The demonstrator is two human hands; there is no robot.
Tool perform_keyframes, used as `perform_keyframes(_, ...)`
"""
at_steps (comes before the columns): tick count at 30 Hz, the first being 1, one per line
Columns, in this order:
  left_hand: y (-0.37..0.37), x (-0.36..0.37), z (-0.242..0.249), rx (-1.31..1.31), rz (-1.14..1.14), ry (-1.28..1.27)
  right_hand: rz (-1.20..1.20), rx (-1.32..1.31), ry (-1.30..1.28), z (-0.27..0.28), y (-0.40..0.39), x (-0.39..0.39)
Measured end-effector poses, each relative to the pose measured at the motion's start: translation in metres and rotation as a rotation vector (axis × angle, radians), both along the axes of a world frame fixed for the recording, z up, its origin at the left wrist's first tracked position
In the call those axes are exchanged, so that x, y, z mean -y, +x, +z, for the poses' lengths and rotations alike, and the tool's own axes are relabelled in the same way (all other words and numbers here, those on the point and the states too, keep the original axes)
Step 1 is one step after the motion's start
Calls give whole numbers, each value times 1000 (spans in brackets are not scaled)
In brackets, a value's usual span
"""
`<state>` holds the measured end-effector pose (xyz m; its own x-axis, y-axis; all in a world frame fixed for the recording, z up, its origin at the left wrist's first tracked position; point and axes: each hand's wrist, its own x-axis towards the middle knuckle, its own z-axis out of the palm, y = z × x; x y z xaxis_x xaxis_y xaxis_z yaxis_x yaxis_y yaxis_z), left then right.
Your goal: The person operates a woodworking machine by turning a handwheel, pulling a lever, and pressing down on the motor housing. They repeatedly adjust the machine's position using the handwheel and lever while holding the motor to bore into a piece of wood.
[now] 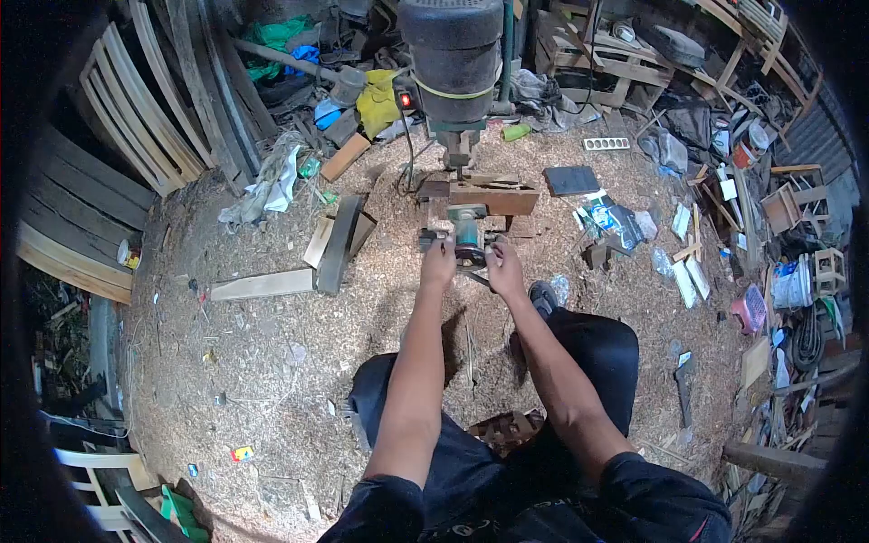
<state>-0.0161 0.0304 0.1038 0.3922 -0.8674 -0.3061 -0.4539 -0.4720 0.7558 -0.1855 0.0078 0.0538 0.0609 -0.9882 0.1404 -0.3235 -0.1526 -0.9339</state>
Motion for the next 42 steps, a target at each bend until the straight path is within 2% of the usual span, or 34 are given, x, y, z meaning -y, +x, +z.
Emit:
perform_keyframes(2,-7,-17,-10,-27,-40,-30,28,-139,-64,-15,5,2)
perform_keyframes(4,-3,-18,-42,21,-155,-7,200,-145,-49,-31,11,11)
perform_keyframes(5,-4,-20,-43,40,-180,52,288,-151,-37,-29,13,8)
perform_keyframes(6,-8,-19,-41,59,-202,104,201,-158,-63,-28,19,-1)
perform_keyframes(9,-9,-11,-33,85,-245,181,174,-162,-223,-37,24,0)
perform_keyframes(10,-5,-5,-44,93,-252,163,242,-94,-127,-56,21,13)
perform_keyframes(11,0,0,-49,101,-262,148,192,-121,-103,-38,21,14)
perform_keyframes(12,2,1,-19,34,-268,119,144,-151,-78,-11,17,10)
perform_keyframes(13,2,5,8,15,-179,2,91,-179,-57,8,15,13)
perform_keyframes(14,2,6,34,-4,-91,-114,83,-138,-31,1,15,34)
perform_keyframes(15,2,7,59,-25,-3,-230,48,-55,-64,30,17,40)
perform_keyframes(17,6,13,122,146,79,-599,-29,116,-141,134,13,41)
perform_keyframes(20,4,38,236,306,166,-1243,-121,256,-337,253,18,64)
perform_keyframes(22,1,57,306,276,117,-1361,-110,366,-454,310,22,95)
perform_keyframes(25,4,114,357,482,55,-1482,-164,418,-535,372,31,162)
perform_keyframes(27,7,154,357,558,18,-1408,-143,426,-484,394,36,219)
perform_keyframes(28,15,177,348,615,-6,-1476,-162,354,-389,409,38,237)
perform_keyframes(29,14,180,347,576,29,-1490,-179,283,-292,423,40,249)
perform_keyframes(30,11,180,347,537,62,-1501,-124,365,-333,433,42,257)
perform_keyframes(31,7,178,345,494,91,-1502,-40,315,-241,453,38,249)
perform_keyframes(33,8,182,347,504,91,-1511,-101,166,-328,429,47,354)
perform_keyframes(34,9,184,347,508,90,-1513,-82,123,-296,445,49,340)
perform_keyframes(35,10,183,343,511,88,-1501,91,331,-402,452,53,335)
perform_keyframes(36,10,182,344,507,79,-1507,-4,249,-455,443,59,391)
perform_keyframes(37,10,182,344,536,88,-1515,-175,253,-635,443,68,408)
perform_keyframes(38,10,183,344,538,93,-1525,-249,72,-516,454,60,418)
perform_keyframes(39,10,185,343,541,96,-1535,-95,275,-287,479,57,357)
perform_keyframes(40,10,186,344,537,103,-1541,-90,325,-240,496,58,333)
perform_keyframes(42,12,189,339,543,106,-1559,-80,385,-171,497,53,311)
